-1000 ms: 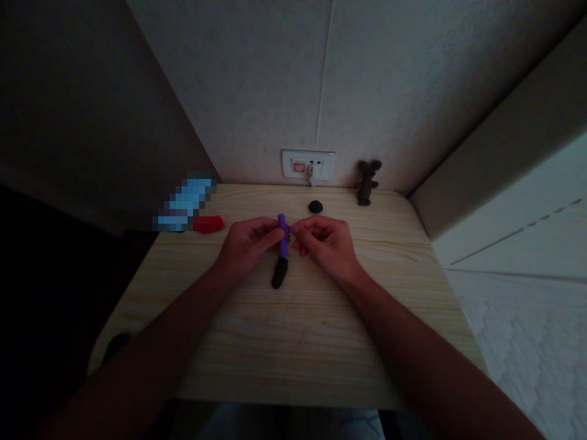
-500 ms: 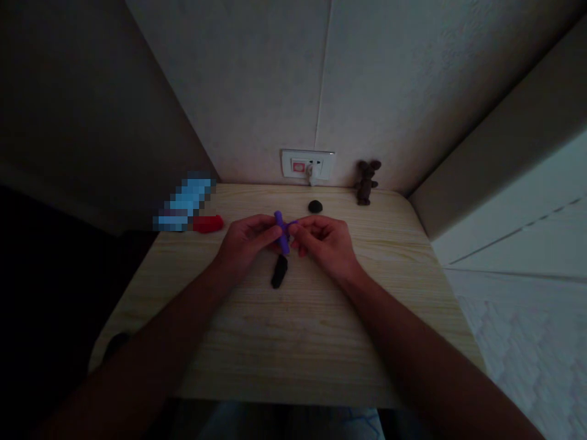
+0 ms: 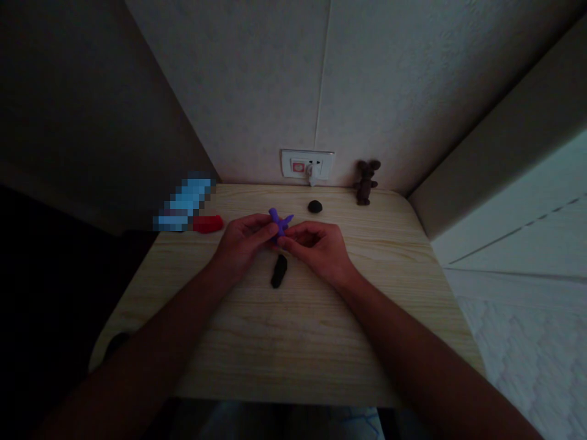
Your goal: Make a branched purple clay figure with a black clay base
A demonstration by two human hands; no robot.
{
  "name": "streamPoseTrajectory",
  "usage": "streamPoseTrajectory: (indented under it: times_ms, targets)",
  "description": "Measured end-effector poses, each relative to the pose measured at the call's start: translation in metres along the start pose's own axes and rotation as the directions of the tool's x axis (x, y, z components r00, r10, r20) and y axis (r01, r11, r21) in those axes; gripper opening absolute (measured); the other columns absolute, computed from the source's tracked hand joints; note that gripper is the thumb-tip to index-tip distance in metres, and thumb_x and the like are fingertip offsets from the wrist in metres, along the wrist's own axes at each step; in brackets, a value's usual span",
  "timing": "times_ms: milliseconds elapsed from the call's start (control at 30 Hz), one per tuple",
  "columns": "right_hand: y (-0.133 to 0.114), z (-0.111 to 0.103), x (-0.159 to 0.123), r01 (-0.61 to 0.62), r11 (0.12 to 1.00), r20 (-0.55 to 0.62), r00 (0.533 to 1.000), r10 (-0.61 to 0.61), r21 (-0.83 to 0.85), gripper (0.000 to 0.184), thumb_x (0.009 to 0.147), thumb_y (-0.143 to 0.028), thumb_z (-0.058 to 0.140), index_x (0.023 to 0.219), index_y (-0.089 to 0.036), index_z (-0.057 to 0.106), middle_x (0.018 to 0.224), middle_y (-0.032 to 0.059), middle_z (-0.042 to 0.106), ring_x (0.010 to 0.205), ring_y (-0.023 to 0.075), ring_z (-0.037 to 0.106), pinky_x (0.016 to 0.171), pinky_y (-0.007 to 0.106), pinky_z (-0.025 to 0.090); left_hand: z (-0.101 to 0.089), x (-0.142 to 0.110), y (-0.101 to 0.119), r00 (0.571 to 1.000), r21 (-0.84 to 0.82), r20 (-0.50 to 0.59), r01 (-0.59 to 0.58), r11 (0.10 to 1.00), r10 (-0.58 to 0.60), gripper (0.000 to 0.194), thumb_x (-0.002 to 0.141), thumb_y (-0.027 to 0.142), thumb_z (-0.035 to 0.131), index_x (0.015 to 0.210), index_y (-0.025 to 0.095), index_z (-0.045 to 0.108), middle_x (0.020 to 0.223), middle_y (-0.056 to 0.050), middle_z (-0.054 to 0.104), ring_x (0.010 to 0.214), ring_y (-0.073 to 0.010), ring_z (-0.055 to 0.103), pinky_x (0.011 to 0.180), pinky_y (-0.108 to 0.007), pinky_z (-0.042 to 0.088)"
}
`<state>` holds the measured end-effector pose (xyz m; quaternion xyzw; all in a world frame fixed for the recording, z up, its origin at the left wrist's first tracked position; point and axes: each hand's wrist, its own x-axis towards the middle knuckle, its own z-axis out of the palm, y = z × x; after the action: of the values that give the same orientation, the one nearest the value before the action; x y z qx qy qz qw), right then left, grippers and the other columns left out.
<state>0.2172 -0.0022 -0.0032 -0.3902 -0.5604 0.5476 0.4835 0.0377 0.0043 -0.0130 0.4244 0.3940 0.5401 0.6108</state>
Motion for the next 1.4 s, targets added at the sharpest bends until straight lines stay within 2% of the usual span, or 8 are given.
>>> streamPoseTrajectory:
  times_ms: [167, 333, 467, 700, 1133, 1400]
  targets:
    - [-0.0016, -0.0003, 0.0016, -0.003, 0.999, -0.064, 0.998, 0.006, 0.045, 0.025, 0.071, -0.038, 0.094, 0.088, -0.021, 0.084, 0.066, -0.0003, 0.075, 0.052, 0.0112, 0.062, 0.050, 0.024, 0.052, -0.0006, -0.0012, 0.0009, 1.000, -0.005, 0.010, 0.004, 1.000, -0.004, 0.039, 0.068, 0.043, 0.096, 0.093, 0.017, 0.082, 0.089, -0.007, 0.082, 0.074, -0.0162, 0.073, 0.065, -0.026, 0.057]
    - [0.0029, -0.0023, 0.0032, 0.008, 0.999, -0.138, 0.990, -0.002, 0.046, 0.026, 0.067, -0.038, 0.097, 0.080, -0.021, 0.082, 0.063, -0.0009, 0.073, 0.050, 0.0112, 0.059, 0.047, 0.024, 0.050, 0.0006, -0.0032, 0.0035, 0.998, 0.067, 0.057, 0.013, 0.998, -0.017, 0.037, 0.070, 0.042, 0.094, 0.092, 0.015, 0.082, 0.085, -0.007, 0.081, 0.072, -0.0173, 0.073, 0.065, -0.028, 0.056]
    - [0.0045, -0.0018, 0.0041, 0.020, 0.998, -0.142, 0.990, -0.012, 0.052, 0.026, 0.067, -0.039, 0.097, 0.074, -0.021, 0.079, 0.057, -0.0020, 0.069, 0.046, 0.0106, 0.057, 0.045, 0.024, 0.046, 0.0007, -0.0038, 0.0041, 0.996, 0.098, 0.088, -0.001, 0.995, -0.008, 0.038, 0.069, 0.042, 0.094, 0.092, 0.015, 0.082, 0.086, -0.008, 0.081, 0.073, -0.0181, 0.073, 0.065, -0.028, 0.056]
    - [0.0016, -0.0023, 0.0035, 0.007, 1.000, -0.131, 0.991, -0.003, 0.029, 0.029, 0.070, -0.042, 0.095, 0.074, -0.020, 0.076, 0.057, -0.0015, 0.069, 0.047, 0.0114, 0.057, 0.047, 0.025, 0.047, -0.0003, -0.0053, 0.0047, 0.994, 0.108, 0.107, 0.005, 0.994, -0.017, 0.037, 0.069, 0.036, 0.094, 0.097, 0.016, 0.082, 0.096, -0.010, 0.082, 0.081, -0.0201, 0.076, 0.070, -0.030, 0.057]
    - [-0.0013, -0.0013, 0.0031, 0.010, 1.000, -0.137, 0.991, -0.007, 0.021, 0.032, 0.069, -0.045, 0.095, 0.072, -0.021, 0.075, 0.055, -0.0022, 0.068, 0.046, 0.0113, 0.057, 0.046, 0.026, 0.046, 0.0008, -0.0054, 0.0064, 0.994, 0.109, 0.105, 0.003, 0.994, -0.015, 0.036, 0.067, 0.034, 0.094, 0.095, 0.016, 0.080, 0.093, -0.009, 0.082, 0.081, -0.0205, 0.075, 0.066, -0.029, 0.056]
    - [-0.0005, -0.0018, 0.0034, 0.008, 0.999, -0.112, 0.994, -0.004, 0.035, 0.031, 0.070, -0.043, 0.095, 0.075, -0.020, 0.075, 0.057, -0.0014, 0.069, 0.046, 0.0114, 0.057, 0.046, 0.026, 0.045, 0.0017, -0.0043, 0.0050, 0.996, 0.098, 0.088, 0.014, 0.995, -0.022, 0.036, 0.070, 0.040, 0.093, 0.094, 0.016, 0.081, 0.091, -0.008, 0.081, 0.077, -0.0184, 0.074, 0.064, -0.027, 0.055]
